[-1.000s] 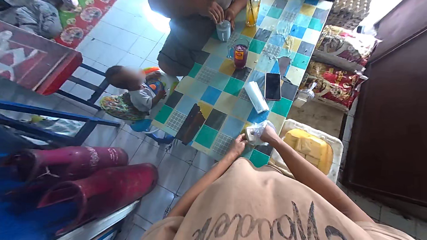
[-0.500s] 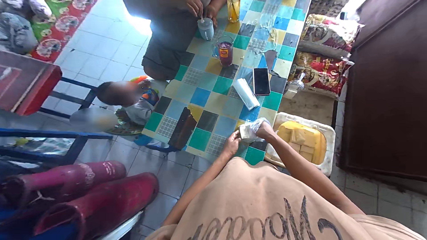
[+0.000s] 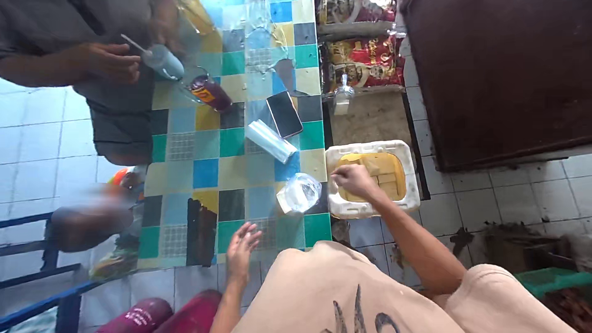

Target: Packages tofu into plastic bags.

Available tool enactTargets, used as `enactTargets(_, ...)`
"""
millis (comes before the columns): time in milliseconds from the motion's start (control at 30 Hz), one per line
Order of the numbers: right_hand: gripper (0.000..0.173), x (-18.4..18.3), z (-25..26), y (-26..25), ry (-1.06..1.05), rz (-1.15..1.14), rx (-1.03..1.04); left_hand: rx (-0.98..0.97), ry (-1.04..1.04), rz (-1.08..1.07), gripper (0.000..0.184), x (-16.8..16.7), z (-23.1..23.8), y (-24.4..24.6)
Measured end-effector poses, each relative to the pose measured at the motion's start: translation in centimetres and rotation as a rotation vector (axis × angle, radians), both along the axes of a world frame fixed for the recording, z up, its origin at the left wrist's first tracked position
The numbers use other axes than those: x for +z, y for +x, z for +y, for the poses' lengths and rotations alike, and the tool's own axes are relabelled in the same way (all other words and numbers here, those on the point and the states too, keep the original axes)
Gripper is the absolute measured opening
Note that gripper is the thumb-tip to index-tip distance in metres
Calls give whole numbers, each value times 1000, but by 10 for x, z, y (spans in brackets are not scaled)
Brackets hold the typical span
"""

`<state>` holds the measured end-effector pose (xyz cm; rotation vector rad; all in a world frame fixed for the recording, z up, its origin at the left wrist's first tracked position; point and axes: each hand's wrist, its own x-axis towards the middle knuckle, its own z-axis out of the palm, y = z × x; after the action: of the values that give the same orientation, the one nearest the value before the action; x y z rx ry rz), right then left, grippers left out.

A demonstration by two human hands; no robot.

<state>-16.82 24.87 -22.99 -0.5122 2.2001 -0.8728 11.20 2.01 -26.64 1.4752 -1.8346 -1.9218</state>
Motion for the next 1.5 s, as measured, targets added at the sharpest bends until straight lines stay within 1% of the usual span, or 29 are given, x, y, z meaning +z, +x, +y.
enactTargets(33, 22, -16, 21, -17, 91, -18, -36, 32, -19, -25, 41, 1, -5, 13)
enactTargets(100, 25, -54, 54, -49, 342, -88, -117, 93, -54, -91, 40, 4, -12, 38)
enactTargets(133, 32, -72, 65, -60, 476, -126, -150, 116, -66, -128, 39, 5, -14, 49)
enactTargets(167, 42, -86, 72, -68, 562, -150, -186, 135, -76, -163, 37, 5, -16, 61)
enactTargets(200, 51, -99, 78, -71, 588, -151, -218, 142, -82, -198, 36, 4, -18, 71)
enactTargets(233, 62, -113, 83, -74, 553, -140, -261, 134, -90, -235, 35, 4, -18, 80)
enactTargets(267, 68, -125, 85, -77, 504, -124, -306, 118, -100, -274, 35, 5, -18, 87)
enactTargets(300, 72, -135, 84, -80, 467, -106, -338, 88, -108, -326, 34, 8, -16, 91)
enactTargets(367, 71, -145, 79, -84, 454, -88, -342, 12, -103, -470, 35, 16, -12, 92)
enactTargets(467, 68, -148, 71, -86, 492, -50, -302, -105, -93, -609, 36, 14, -15, 105)
enactTargets(533, 65, -146, 65, -80, 490, 51, -200, -125, -74, -647, 36, 15, -17, 107)
enactTargets(567, 56, -148, 62, -76, 435, 139, -108, -128, -70, -656, 37, 16, -17, 105)
enactTargets(633, 33, -159, 56, -71, 286, 266, 107, -153, -73, -657, 36, 15, -20, 105)
enactTargets(667, 29, -167, 51, -71, 234, 302, 186, -176, -87, -650, 36, 12, -23, 108)
enactTargets(733, 33, -179, 44, -74, 249, 327, 260, -203, -103, -632, 36, 5, -32, 113)
enactTargets(833, 33, -188, 42, -77, 326, 346, 231, -225, -129, -589, 35, -14, -50, 131)
enactTargets(867, 34, -187, 44, -78, 315, 337, 220, -235, -149, -551, 36, -22, -55, 141)
enactTargets(900, 34, -187, 47, -81, 290, 325, 214, -234, -160, -531, 35, -20, -53, 137)
enactTargets(933, 35, -187, 49, -83, 261, 329, 215, -222, -149, -570, 35, -5, -43, 115)
enactTargets(1000, 34, -185, 54, -88, 224, 339, 246, -179, -72, -710, 35, 39, -14, 48)
enactTargets(1033, 34, -183, 55, -91, 222, 329, 272, -183, -91, -710, 35, 49, -5, 35)
enactTargets(1100, 34, -177, 54, -96, 206, 272, 339, -204, -159, -673, 35, 54, 6, 31)
enactTargets(1167, 39, -164, 48, -101, 190, 151, 429, -191, -73, -752, 36, 63, 8, 17)
enactTargets(1200, 41, -156, 44, -102, 197, 88, 470, -181, -78, -745, 35, 57, 4, 26)
enactTargets(1233, 42, -152, 39, -103, 219, 32, 504, -178, -114, -710, 33, 44, -3, 45)
enactTargets(1300, 37, -158, 31, -104, 282, -60, 560, -165, -131, -666, 32, 31, -9, 63)
enactTargets(1367, 36, -169, 30, -100, 361, -134, 595, -150, -120, -678, 32, 31, -9, 64)
enactTargets(1433, 35, -175, 33, -99, 382, -129, 593, -154, -129, -667, 33, 28, -9, 68)
enactTargets(1500, 41, -175, 36, -97, 302, 1, 482, -155, -135, -654, 33, 28, -8, 70)
